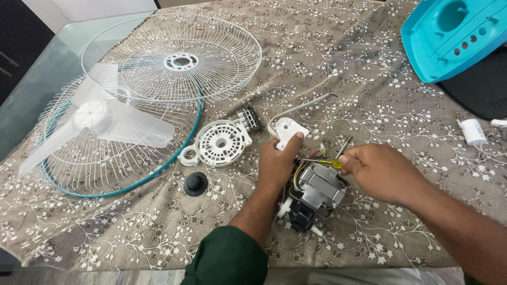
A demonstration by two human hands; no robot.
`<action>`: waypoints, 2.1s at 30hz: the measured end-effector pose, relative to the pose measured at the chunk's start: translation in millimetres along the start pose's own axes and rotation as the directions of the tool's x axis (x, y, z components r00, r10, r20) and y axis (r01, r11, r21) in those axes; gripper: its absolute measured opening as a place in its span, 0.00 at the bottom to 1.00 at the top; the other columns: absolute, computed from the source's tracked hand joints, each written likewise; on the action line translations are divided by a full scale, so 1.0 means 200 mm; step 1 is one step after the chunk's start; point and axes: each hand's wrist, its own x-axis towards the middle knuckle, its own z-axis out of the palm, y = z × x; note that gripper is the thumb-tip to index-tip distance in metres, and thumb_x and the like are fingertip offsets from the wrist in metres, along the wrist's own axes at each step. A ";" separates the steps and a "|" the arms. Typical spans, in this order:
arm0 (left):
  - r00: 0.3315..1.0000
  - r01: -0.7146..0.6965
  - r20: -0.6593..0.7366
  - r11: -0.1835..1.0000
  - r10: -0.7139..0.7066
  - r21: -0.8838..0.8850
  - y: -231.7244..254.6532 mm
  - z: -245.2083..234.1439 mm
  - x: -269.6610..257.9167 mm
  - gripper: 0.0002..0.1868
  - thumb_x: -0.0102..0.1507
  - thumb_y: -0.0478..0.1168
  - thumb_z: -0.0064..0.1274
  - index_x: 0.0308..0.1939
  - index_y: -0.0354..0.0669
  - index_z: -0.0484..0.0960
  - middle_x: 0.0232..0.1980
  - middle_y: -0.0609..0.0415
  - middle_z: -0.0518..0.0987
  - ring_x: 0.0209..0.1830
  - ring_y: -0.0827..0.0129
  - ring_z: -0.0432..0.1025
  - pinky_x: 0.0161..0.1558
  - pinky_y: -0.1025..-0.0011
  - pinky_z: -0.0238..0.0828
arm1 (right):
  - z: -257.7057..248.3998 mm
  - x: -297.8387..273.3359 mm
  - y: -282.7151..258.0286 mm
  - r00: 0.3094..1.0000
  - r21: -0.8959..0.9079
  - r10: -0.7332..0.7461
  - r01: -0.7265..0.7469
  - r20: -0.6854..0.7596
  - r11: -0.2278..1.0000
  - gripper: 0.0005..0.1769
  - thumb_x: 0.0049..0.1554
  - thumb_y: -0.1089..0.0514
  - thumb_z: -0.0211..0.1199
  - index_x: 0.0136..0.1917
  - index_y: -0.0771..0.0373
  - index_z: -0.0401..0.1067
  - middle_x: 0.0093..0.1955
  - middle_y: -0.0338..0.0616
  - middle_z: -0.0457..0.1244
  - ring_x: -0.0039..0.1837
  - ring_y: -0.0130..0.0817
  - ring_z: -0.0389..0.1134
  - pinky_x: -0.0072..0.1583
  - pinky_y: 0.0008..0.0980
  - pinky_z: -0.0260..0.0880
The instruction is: The person uses a yellow-handled screwdriver to tighten screws on a white plastic bracket attached to a fan motor. They then thread the power cord through a blue fan housing and attach the motor assembly to the housing, aligning and securing the bracket.
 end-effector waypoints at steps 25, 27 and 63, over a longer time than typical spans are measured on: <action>0.994 0.056 0.093 0.997 -0.052 -0.044 0.01 -0.02 0.02 0.26 0.60 0.58 0.58 0.41 0.36 0.87 0.34 0.55 0.85 0.31 0.75 0.75 0.35 0.75 0.70 | 0.03 -0.09 -0.02 0.997 0.005 -0.068 0.068 -0.040 0.998 0.19 0.67 0.43 0.50 0.49 0.55 0.76 0.33 0.49 0.69 0.36 0.41 0.70 0.46 0.44 0.70; 0.994 0.045 0.105 0.998 -0.040 -0.047 0.00 -0.03 0.02 0.26 0.61 0.58 0.58 0.42 0.35 0.88 0.34 0.54 0.84 0.30 0.76 0.74 0.34 0.75 0.68 | 0.02 -0.06 0.03 0.995 0.078 -0.100 0.098 0.015 0.992 0.21 0.66 0.43 0.51 0.46 0.58 0.76 0.31 0.50 0.68 0.35 0.39 0.70 0.45 0.43 0.70; 0.994 -0.110 0.067 0.894 0.090 0.433 0.40 -0.19 -0.37 0.38 0.62 0.56 0.53 0.69 0.34 0.68 0.62 0.41 0.76 0.49 0.59 0.82 0.43 0.63 0.82 | 0.19 0.03 0.48 0.824 -0.036 -0.174 0.183 -0.539 0.982 0.16 0.62 0.53 0.57 0.64 0.50 0.70 0.42 0.43 0.71 0.36 0.34 0.71 0.38 0.35 0.72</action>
